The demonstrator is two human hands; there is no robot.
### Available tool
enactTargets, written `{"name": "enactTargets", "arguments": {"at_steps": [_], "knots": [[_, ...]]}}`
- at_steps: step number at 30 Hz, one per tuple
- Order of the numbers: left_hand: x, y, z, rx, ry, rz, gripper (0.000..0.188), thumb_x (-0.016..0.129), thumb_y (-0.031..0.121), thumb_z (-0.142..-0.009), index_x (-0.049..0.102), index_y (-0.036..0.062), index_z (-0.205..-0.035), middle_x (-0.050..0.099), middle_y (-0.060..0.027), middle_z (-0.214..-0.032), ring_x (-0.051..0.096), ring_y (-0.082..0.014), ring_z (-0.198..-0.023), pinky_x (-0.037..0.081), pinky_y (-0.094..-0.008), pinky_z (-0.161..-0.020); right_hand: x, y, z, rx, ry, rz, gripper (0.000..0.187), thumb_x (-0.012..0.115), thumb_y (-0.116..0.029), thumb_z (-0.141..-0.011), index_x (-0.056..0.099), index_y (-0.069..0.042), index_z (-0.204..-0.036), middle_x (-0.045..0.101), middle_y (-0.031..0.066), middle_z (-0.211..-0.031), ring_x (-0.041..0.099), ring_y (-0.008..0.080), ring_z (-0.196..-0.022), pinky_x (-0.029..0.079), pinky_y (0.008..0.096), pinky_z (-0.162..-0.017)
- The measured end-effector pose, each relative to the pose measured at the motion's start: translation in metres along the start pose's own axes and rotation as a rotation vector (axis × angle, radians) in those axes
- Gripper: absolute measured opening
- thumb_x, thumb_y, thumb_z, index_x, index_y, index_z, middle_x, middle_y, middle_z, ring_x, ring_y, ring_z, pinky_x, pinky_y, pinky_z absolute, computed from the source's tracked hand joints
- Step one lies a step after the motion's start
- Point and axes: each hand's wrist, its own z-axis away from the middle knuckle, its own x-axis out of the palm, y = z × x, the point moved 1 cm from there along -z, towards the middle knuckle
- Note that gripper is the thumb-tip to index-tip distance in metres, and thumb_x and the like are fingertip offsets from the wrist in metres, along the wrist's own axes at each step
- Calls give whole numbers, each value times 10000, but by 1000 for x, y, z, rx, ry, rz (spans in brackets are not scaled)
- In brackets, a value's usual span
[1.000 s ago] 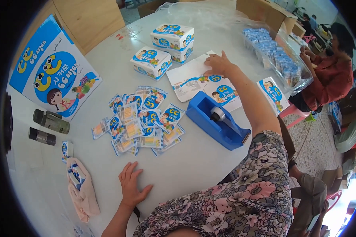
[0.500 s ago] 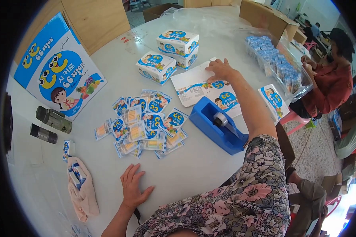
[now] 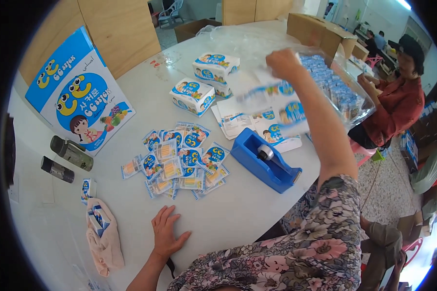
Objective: Sorting and packaging small blue and white packets into cardboard boxes at a workbench.
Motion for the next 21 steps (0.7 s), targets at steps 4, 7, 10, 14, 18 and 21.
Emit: {"name": "enactTargets", "arguments": {"at_steps": [4, 7, 10, 14, 18, 21], "knots": [[8, -14, 15, 11, 31, 35, 625, 812, 321, -690, 564, 59, -1201, 483, -165, -1404, 387, -386, -1340, 274, -489, -1079, -160, -39, 34, 30, 220, 95, 193, 662, -73, -664, 707, -113, -847, 677, 102, -786, 648, 335, -765, 513, 443, -687], [5, -11, 17, 19, 370, 30, 854, 855, 279, -676, 436, 37, -1380, 331, -205, -1506, 298, -379, -1404, 232, -507, -1140, -217, -101, 76, -129, 513, -214, 225, 616, -32, -691, 703, -108, -884, 660, 104, -757, 661, 321, -773, 532, 418, -662], [-52, 28, -10, -50, 757, 71, 1220, 915, 347, -614, 161, -18, -1501, 162, -254, -1558, 142, -416, -1454, 180, -539, -1163, -239, -192, 117, -349, 572, -478, 297, 617, -9, -677, 699, -113, -944, 661, 75, -774, 666, 304, -767, 538, 398, -653], [-79, 37, 1, 10, 866, 453, 1510, 968, 403, -501, -69, -15, -1516, 83, -235, -1574, 133, -389, -1459, 170, -489, -1185, -267, -273, 160, -727, 318, -857, 290, 621, -3, -669, 690, -123, -924, 663, 58, -781, 654, 306, -730, 504, 422, -609], [-71, 44, 65, 45, 280, 348, 1481, 967, 394, -515, -63, -21, -1496, 160, -223, -1519, 200, -364, -1438, 227, -468, -1170, -273, -317, 177, -1172, -84, -984, 220, 641, -42, -670, 685, -121, -871, 659, 79, -768, 649, 316, -725, 483, 433, -597], [-60, 40, 94, -28, 337, 397, 1271, 901, 283, -623, 16, -22, -1482, 260, -233, -1473, 263, -362, -1411, 275, -472, -1136, -293, -332, 179, -1211, -126, -932, 140, 646, -68, -705, 674, -99, -838, 659, 82, -767, 647, 316, -750, 495, 428, -629]]}}
